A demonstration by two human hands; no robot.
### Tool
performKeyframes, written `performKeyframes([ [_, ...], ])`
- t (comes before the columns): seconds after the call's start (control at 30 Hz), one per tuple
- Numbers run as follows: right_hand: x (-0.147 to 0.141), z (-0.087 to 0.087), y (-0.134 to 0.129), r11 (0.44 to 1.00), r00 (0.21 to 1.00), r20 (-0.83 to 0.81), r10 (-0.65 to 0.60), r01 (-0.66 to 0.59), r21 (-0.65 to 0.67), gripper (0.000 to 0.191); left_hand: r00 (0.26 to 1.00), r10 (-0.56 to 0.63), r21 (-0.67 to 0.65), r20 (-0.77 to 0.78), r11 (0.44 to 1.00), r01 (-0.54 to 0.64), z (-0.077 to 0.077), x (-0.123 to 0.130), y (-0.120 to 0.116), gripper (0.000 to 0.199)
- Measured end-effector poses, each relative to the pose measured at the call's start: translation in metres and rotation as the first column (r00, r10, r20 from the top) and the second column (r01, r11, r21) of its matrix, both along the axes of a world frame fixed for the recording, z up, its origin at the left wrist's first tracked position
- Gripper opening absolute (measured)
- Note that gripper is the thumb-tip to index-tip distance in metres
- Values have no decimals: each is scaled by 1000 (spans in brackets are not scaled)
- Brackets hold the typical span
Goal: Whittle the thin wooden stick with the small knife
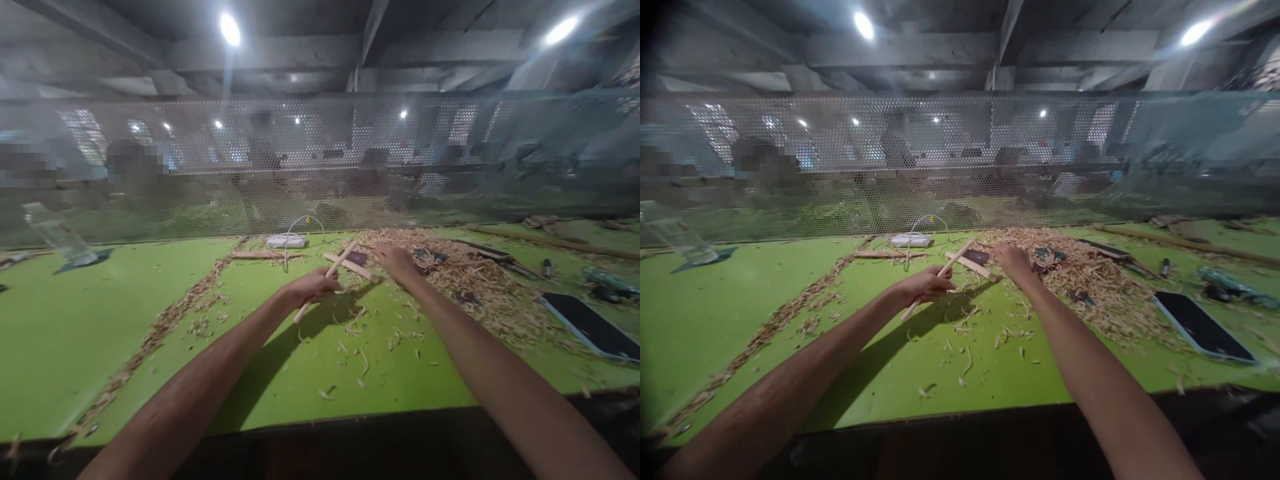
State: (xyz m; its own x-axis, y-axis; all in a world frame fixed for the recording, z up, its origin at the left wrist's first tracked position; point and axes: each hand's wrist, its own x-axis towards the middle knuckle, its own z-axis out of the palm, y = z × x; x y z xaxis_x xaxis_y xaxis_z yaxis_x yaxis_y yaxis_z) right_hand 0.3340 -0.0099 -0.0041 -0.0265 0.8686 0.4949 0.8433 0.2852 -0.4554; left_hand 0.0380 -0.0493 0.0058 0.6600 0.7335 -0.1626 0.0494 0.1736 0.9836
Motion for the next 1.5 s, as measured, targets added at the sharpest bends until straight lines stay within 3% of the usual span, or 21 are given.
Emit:
performKeyframes([
  [0.07,8,2,2,993,993,0,-114,114,14,29,999,0,32,37,999,-1,5,-3,-1,39],
  [0.13,7,6,3,990,991,-54,-125,129,64,28,997,37,9,71,999,-38,5,-3,1,41],
  [0.23,-18,11,-1,989,984,-160,82,-61,131,28,990,69,-70,127,996,-60,1,0,5,41],
  [0.33,-54,10,-11,959,938,-201,284,-279,52,25,973,69,-116,220,992,-45,-1,4,7,43],
  [0.47,-76,6,-21,925,906,-190,378,-380,30,19,967,78,-154,241,987,-41,2,6,3,45],
  [0.67,-58,9,-20,958,949,-136,286,-277,78,23,972,92,-153,218,987,-59,1,10,-1,47],
  [0.87,-70,10,-24,931,923,-117,366,-362,54,21,968,106,-194,226,979,-61,7,11,-3,45],
  [1.0,-76,7,-24,939,936,-81,342,-338,57,22,974,93,-220,207,974,-47,11,10,-3,43],
  [1.33,-38,14,-13,990,993,40,111,-114,87,31,991,18,-141,132,990,0,7,13,-2,38],
  [1.5,-31,9,-9,992,988,154,22,-41,120,34,993,-6,-132,122,991,22,8,15,-5,42],
])
